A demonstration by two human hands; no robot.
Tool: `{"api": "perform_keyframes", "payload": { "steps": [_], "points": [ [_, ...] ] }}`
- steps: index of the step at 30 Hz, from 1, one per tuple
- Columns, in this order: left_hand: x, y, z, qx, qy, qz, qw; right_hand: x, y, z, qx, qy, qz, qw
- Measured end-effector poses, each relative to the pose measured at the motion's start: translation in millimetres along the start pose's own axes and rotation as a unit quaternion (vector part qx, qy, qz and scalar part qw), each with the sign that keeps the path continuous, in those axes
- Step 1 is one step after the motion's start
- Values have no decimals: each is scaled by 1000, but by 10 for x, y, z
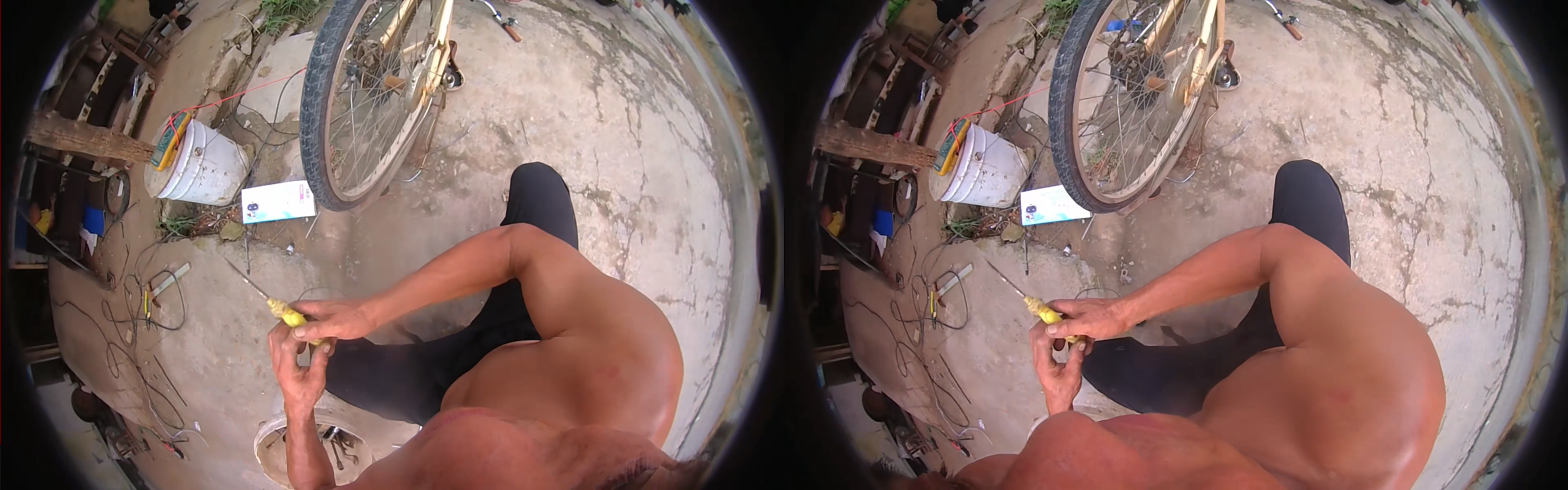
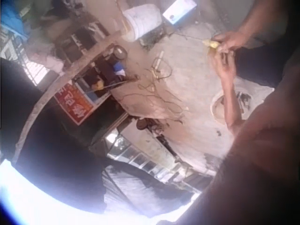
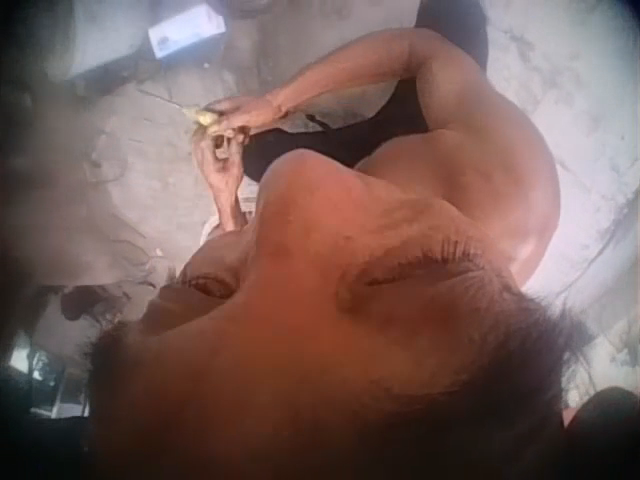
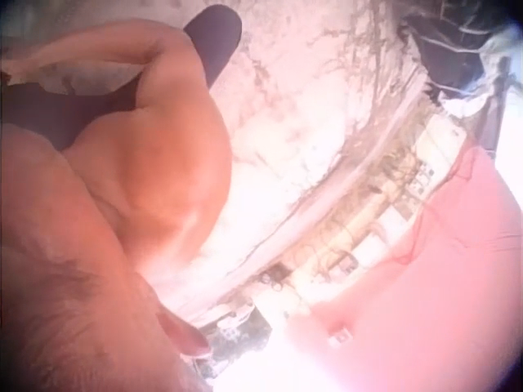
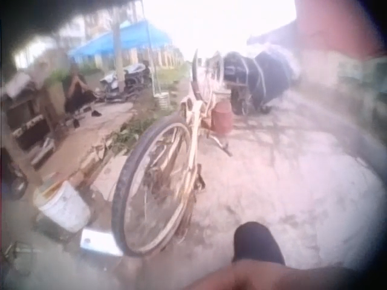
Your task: The person disassembles and repairs a bicycle wheel hub and gear assembly, using a screwdriver, extracting components by hand from a bucket of parts, and working on the gears and spokes.
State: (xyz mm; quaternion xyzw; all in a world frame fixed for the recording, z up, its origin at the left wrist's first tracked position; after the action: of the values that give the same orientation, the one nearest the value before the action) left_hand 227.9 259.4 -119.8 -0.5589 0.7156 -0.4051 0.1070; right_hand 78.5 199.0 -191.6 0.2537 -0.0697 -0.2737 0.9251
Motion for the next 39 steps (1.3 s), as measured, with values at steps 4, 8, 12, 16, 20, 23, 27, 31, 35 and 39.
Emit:
{"api": "perform_keyframes", "payload": {
  "steps": [4,8,12,16,20,23,27,31,35,39],
  "points": [
    [1079,1011,-351,-67,0,67,995,-1144,-1136,535,40,-7,-180,983],
    [2123,1749,-409,-211,-55,-44,975,-2234,-2074,1143,-10,30,-305,952],
    [3438,2396,-808,-170,3,-72,983,-3176,-2764,1499,37,-2,-370,928],
    [4214,2802,-1017,-76,-22,-82,993,-3479,-3241,1735,33,-14,-424,905],
    [4464,2997,-1169,35,-26,-54,998,-3552,-3569,1902,35,12,-423,905],
    [4624,3079,-1277,168,38,-55,984,-3570,-3690,1938,41,19,-409,911],
    [4726,3107,-1160,144,-36,-56,987,-3537,-3824,1943,32,18,-386,922],
    [4771,3110,-1252,15,-138,-86,987,-3553,-3892,1977,31,-5,-389,921],
    [4804,3181,-1110,-26,-149,-86,985,-3493,-3927,1926,53,-5,-388,920],
    [4672,3338,-1000,-78,-119,-163,976,-3514,-3936,2020,24,-4,-395,918]
  ]
}}
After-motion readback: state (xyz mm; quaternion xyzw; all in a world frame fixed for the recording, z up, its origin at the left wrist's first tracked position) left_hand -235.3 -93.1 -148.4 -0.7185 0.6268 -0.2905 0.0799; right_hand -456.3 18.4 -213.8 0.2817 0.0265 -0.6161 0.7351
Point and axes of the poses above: each hand's wrist, its own x-axis towards the middle knuckle, its own y-axis out of the palm, z = x × y, the point moved 2 cm from there along x, towards the middle knuckle, and after that the axes turned 5 degrees about y, right-handed, at the moved point
